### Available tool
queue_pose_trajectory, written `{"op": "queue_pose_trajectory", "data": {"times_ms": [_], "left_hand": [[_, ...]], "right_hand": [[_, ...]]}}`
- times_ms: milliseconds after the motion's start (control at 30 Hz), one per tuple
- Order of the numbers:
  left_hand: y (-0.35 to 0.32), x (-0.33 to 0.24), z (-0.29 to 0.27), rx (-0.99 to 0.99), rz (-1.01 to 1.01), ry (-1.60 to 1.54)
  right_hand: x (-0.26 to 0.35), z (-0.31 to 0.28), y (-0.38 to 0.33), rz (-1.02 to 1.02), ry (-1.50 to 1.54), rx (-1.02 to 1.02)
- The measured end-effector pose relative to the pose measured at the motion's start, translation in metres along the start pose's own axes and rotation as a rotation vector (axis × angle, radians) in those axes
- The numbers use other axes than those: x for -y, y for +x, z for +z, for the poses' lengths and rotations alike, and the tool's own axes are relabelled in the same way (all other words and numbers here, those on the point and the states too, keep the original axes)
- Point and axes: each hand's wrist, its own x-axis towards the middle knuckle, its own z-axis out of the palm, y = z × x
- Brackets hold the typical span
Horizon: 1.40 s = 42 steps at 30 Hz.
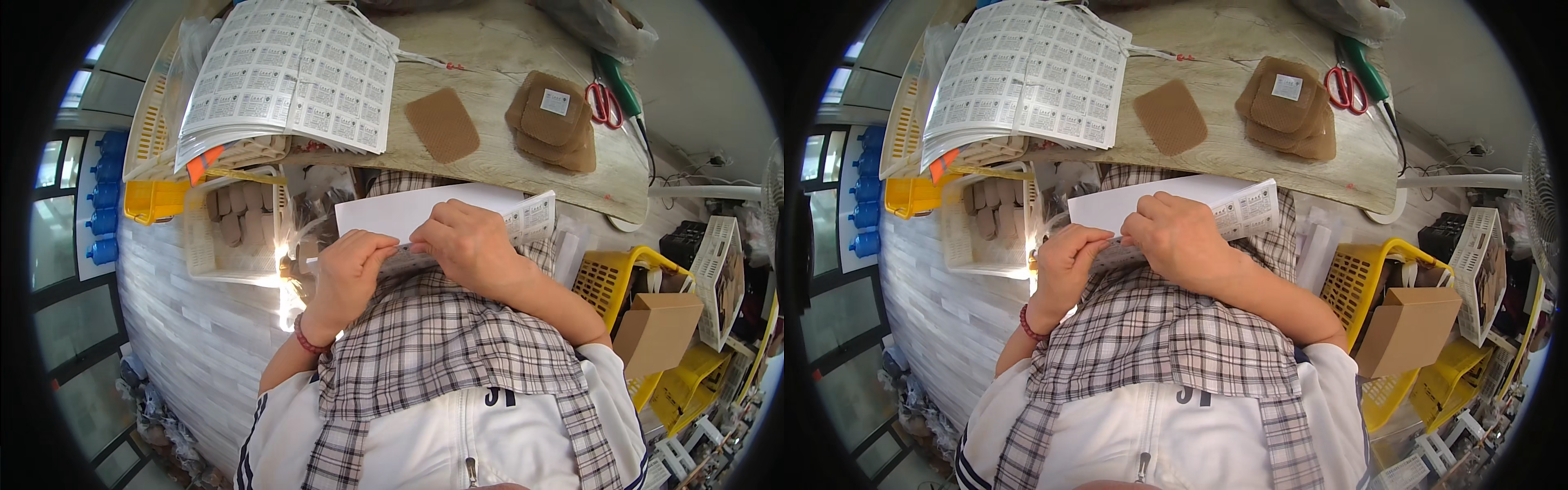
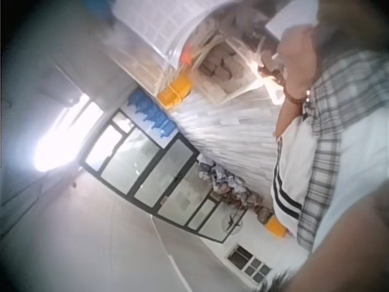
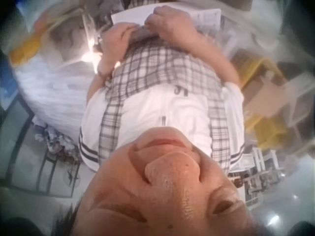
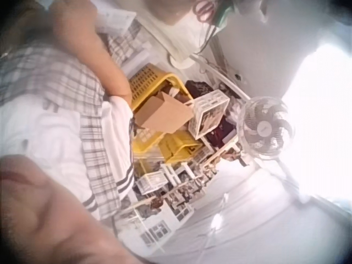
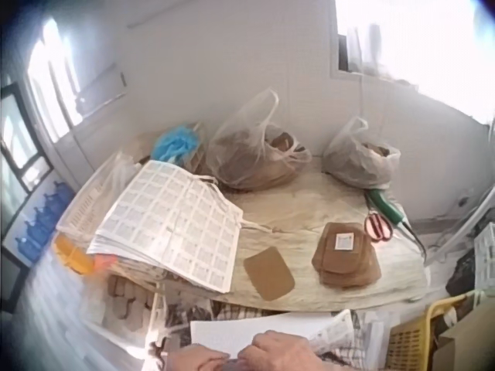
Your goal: The person repeatedly peels small labels from a sheet and affixes them to brown paper packages on a table. They handle the packages one at a time, placing labeled items into a pile and occasionally retrieving more packages from a nearby basket.
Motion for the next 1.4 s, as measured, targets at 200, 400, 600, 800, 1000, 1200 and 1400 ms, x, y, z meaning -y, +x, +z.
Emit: {"op": "queue_pose_trajectory", "data": {"times_ms": [200, 400, 600, 800, 1000, 1200, 1400], "left_hand": [[-0.011, 0.036, -0.022, -0.016, -0.137, -0.134], [-0.017, 0.050, -0.032, 0.077, -0.325, -0.183], [0.017, 0.025, -0.013, -0.096, 0.057, 0.107], [0.049, -0.008, 0.047, -0.106, 0.093, -0.092], [0.063, 0.007, 0.050, -0.062, -0.003, -0.193], [0.072, 0.014, 0.054, -0.031, -0.047, -0.230], [0.080, 0.022, 0.057, -0.012, -0.056, -0.244]], "right_hand": [[-0.038, -0.040, -0.032, 0.199, 0.037, -0.078], [-0.050, -0.035, -0.057, 0.588, 0.381, -0.140], [-0.052, -0.016, -0.049, 0.752, 0.518, -0.088], [-0.048, -0.004, -0.032, 0.667, 0.647, -0.146], [-0.056, -0.003, -0.030, 0.365, 0.225, -0.239], [-0.064, -0.001, -0.028, 0.164, -0.112, -0.261], [-0.072, 0.005, -0.024, 0.130, -0.151, -0.300]]}}
